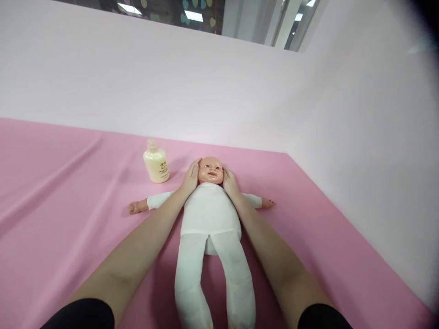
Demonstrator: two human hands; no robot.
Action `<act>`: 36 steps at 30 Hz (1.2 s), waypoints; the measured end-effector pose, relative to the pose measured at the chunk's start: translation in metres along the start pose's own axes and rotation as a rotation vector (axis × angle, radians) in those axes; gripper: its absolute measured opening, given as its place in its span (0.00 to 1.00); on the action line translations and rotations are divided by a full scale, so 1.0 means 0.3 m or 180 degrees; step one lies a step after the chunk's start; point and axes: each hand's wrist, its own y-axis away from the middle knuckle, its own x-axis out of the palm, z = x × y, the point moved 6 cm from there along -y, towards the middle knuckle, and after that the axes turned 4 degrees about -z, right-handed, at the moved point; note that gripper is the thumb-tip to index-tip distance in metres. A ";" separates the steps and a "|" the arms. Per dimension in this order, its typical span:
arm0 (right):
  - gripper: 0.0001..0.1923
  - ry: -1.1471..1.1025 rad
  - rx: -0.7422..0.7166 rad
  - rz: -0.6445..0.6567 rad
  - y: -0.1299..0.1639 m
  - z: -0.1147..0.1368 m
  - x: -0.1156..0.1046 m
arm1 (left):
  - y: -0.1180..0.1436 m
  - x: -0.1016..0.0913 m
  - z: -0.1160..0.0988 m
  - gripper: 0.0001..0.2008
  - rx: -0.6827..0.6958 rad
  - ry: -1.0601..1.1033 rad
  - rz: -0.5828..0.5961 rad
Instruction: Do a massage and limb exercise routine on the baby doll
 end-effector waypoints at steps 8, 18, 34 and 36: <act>0.19 -0.0058 0.0053 0.0073 0.004 0.004 0.004 | -0.006 0.001 0.023 0.23 -0.0005 -0.0078 -0.0025; 0.33 0.0196 -0.0188 0.0292 0.046 0.057 0.012 | 0.004 -0.022 -0.010 0.21 0.0100 -0.0255 -0.0135; 0.70 -0.0742 0.0204 0.0934 0.053 0.056 0.057 | 0.016 -0.021 -0.074 0.19 0.0712 -0.0467 0.0042; 0.70 -0.0759 0.0244 0.0943 0.052 0.051 0.058 | 0.019 -0.009 -0.077 0.24 0.0830 -0.0480 0.0213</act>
